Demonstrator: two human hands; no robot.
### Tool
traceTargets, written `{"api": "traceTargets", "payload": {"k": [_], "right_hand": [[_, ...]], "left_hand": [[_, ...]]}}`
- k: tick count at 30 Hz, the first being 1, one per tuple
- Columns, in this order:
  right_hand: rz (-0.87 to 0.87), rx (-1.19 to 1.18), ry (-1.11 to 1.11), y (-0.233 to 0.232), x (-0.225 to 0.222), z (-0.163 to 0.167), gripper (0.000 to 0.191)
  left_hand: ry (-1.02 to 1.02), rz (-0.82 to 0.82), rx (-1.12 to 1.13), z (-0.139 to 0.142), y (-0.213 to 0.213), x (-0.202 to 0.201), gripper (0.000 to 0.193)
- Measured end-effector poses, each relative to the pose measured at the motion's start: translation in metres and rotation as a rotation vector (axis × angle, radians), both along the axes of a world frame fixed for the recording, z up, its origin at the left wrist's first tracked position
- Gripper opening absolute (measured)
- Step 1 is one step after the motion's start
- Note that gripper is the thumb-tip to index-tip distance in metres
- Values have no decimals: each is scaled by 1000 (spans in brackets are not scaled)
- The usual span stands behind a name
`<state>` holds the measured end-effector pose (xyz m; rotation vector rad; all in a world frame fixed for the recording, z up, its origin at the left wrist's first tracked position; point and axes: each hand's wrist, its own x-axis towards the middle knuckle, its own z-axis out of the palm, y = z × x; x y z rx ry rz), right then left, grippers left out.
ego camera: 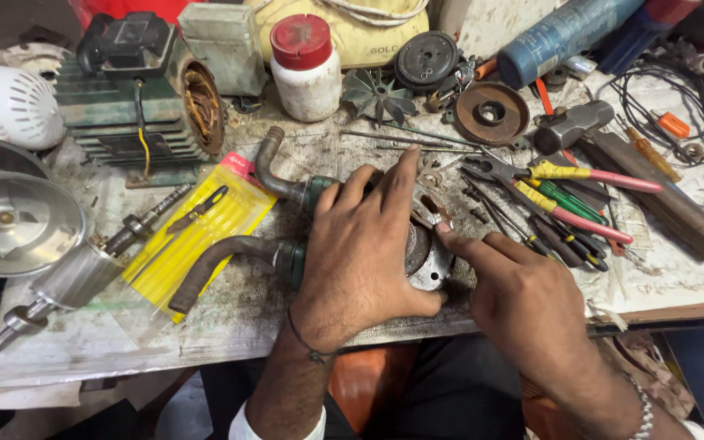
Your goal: The person holds a rusty pump end cover on a cluttered workbench and works around its edge with a small punch-like tool, tapping and prying at the bearing or insert seated in the housing. They rotate the cover between strikes and continue working the part loose throughout the clip.
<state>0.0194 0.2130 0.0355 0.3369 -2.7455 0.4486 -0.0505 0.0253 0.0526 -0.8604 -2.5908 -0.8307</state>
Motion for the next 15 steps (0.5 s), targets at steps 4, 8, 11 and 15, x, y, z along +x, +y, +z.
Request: {"api": "traceTargets", "payload": {"k": [4,8,11,15], "right_hand": [[-55,28,-55,-7,10,8,65],[-7,4,3,-3,-4,6,58],[44,-12,10,8,-14,-2,64],[31,-12,10,11,-7,-8,68]], "left_hand": [[14,17,-21,0,1,-2,140],[-11,25,-21,2,1,0,140],[2,-1,-2,3,0,0,140],[-25,-1,-12,4,0,0,143]]}}
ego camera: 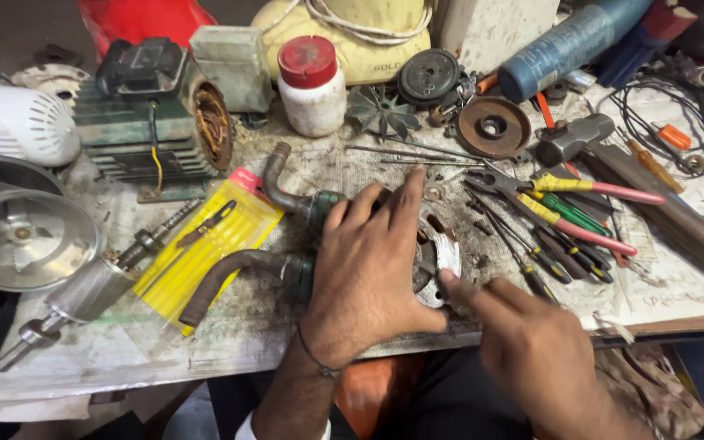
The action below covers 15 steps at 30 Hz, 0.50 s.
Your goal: The person holds a rusty pump end cover on a cluttered workbench and works around its edge with a small punch-like tool, tapping and prying at the bearing or insert seated in the housing. They rotate the cover between strikes and continue working the part loose throughout the clip.
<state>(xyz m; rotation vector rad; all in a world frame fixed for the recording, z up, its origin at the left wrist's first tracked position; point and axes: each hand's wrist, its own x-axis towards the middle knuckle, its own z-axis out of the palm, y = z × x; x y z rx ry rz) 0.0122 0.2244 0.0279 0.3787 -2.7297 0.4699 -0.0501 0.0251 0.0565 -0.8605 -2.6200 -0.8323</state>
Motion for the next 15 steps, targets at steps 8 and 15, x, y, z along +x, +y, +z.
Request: {"api": "traceTargets", "payload": {"k": [8,15], "right_hand": [[35,-1,-66,-3,0,9,68],[61,51,52,7,-8,3,63]], "left_hand": [[42,-4,14,2,-2,1,141],[-28,-9,-6,2,-3,3,142]]}}
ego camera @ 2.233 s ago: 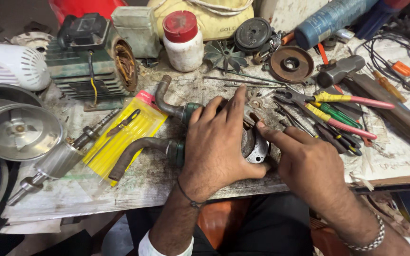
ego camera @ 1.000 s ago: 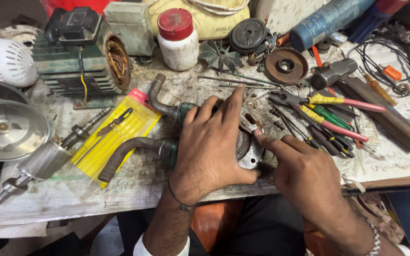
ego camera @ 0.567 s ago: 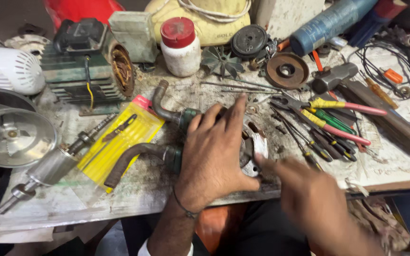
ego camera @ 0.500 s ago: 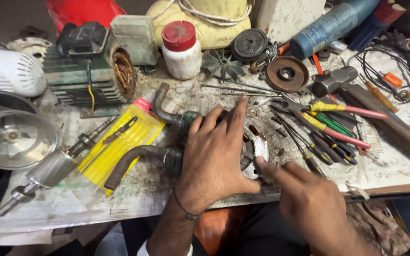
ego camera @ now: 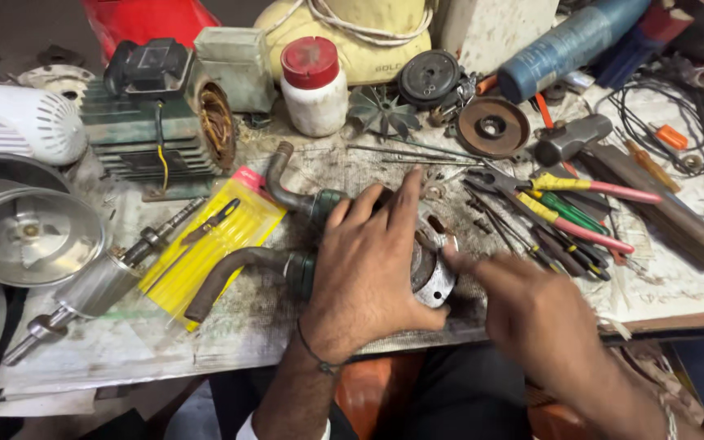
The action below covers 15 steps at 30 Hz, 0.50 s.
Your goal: The person holds a rusty pump end cover on a cluttered workbench and works around its edge with a small punch-like tool, tapping and prying at the bearing or insert seated in the housing. They rotate the cover between strikes and continue working the part loose throughout the clip.
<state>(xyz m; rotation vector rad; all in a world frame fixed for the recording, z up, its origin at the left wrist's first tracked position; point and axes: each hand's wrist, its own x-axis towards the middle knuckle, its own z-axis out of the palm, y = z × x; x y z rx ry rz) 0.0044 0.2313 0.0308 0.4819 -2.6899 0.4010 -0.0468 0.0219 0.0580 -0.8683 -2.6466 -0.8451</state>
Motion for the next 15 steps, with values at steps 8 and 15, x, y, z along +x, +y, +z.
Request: {"api": "traceTargets", "payload": {"k": [8,15], "right_hand": [[-97,-259,185,31,-16,-12,44],[-258,-302,235,37,-12,-50,43]], "left_hand": [[17,28,-42,4,3,3,148],[78,11,-61,0,5,3,153]]}}
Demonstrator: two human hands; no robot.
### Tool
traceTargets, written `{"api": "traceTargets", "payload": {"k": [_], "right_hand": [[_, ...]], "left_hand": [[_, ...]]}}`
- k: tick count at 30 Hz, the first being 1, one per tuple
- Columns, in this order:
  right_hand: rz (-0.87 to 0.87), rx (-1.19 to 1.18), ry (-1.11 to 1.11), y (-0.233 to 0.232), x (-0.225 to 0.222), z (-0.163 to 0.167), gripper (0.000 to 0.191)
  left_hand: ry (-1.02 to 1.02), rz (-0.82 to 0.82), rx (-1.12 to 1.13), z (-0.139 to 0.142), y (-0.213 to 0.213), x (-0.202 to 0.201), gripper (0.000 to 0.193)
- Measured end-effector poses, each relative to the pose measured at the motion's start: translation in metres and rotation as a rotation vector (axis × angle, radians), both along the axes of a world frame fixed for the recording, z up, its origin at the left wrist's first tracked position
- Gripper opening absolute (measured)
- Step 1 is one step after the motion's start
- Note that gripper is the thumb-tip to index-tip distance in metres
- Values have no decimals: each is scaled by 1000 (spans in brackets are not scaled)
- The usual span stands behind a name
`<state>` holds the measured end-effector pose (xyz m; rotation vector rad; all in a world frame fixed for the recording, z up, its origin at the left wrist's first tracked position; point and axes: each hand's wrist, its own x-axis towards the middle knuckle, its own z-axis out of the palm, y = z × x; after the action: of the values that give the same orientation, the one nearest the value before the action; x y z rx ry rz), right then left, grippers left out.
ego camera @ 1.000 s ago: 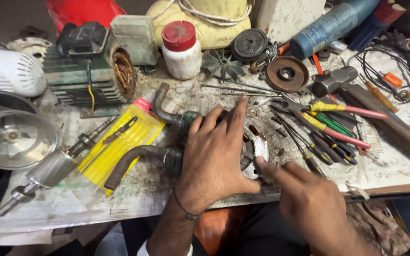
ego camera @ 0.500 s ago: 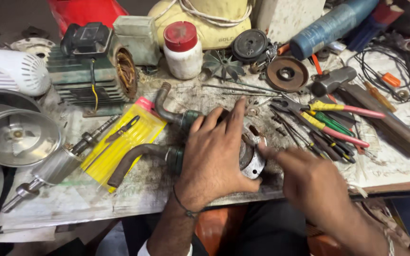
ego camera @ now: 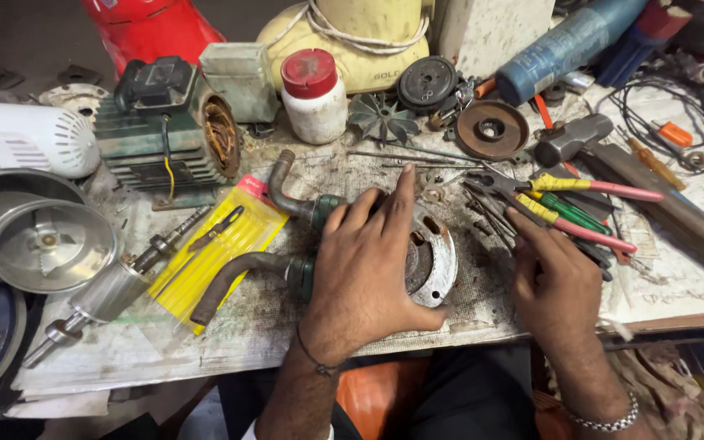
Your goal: The person holds a rusty pump end cover on a cluttered workbench and works around its edge with a small punch-like tool, tapping and prying at the bearing or insert seated in the housing. They rotate the cover between strikes and continue working the part loose throughout the clip.
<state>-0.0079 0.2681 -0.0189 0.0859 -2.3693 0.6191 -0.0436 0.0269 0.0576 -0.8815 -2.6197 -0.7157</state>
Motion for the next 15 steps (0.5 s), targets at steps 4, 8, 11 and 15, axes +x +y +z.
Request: {"api": "traceTargets", "payload": {"k": [4,8,11,15], "right_hand": [[-44,108,-30,1,-1,-2,44],[-26,83,-27,5,-1,-2,47],[-60,87,-54,8,0,-5,45],[-36,29,-41,12,0,-8,34]], "left_hand": [[16,2,-8,-2,2,0,150],[23,-5,-8,-2,4,0,147],[36,-7,-8,-2,5,1,145],[16,1,-24,-1,7,2,143]]}}
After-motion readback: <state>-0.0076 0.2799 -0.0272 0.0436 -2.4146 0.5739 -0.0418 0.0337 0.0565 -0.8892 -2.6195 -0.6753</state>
